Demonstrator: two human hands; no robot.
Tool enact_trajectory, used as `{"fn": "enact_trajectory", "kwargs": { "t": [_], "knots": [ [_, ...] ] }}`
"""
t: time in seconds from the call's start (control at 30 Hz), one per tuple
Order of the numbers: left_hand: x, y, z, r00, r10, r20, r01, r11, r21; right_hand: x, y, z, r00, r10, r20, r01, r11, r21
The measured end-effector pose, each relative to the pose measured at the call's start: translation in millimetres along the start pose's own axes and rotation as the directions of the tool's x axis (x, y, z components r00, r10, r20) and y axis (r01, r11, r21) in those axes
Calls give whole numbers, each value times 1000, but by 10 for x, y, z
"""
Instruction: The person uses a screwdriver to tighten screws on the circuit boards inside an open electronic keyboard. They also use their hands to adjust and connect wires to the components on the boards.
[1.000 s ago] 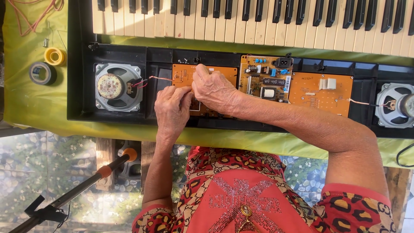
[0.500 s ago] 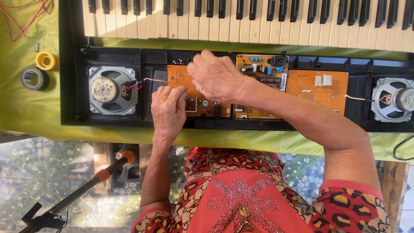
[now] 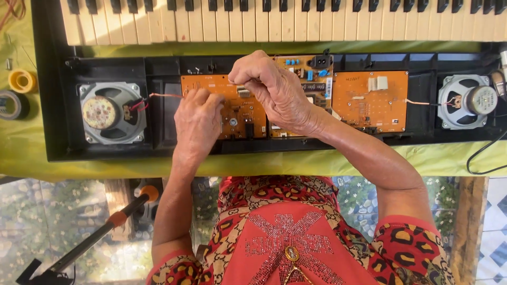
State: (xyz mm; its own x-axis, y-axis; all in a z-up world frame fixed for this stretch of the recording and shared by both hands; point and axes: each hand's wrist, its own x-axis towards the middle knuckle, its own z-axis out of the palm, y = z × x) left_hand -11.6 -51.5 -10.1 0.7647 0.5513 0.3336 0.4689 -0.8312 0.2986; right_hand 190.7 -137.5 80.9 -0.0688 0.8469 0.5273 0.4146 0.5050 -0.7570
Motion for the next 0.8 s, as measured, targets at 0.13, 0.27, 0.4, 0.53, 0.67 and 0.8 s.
{"fn": "enact_trajectory", "kwargs": {
  "t": [0.13, 0.27, 0.4, 0.53, 0.67, 0.8],
  "knots": [
    [14, -169, 177, 998, 54, 23, -52, 995, -84, -180, 44, 187, 923, 307, -230, -173, 869, 464],
    [87, -201, 184, 994, 82, 67, -77, 994, -82, -201, -63, 138, 884, 374, -282, -218, 861, 460],
    [160, -208, 184, 983, 180, 43, -179, 984, -24, -349, 95, -24, 987, 123, -102, -143, 966, -217],
    [158, -163, 173, 980, 197, 0, -197, 980, -11, -464, 113, -36, 995, 82, -54, -95, 942, -321],
    [106, -233, 225, 977, 210, -37, -212, 975, -63, -443, -65, 8, 987, 89, -133, -115, 973, -201],
    [96, -299, 288, 980, 194, -51, -200, 969, -144, -455, -12, 101, 981, 54, -187, -79, 988, -133]
  ]
}}
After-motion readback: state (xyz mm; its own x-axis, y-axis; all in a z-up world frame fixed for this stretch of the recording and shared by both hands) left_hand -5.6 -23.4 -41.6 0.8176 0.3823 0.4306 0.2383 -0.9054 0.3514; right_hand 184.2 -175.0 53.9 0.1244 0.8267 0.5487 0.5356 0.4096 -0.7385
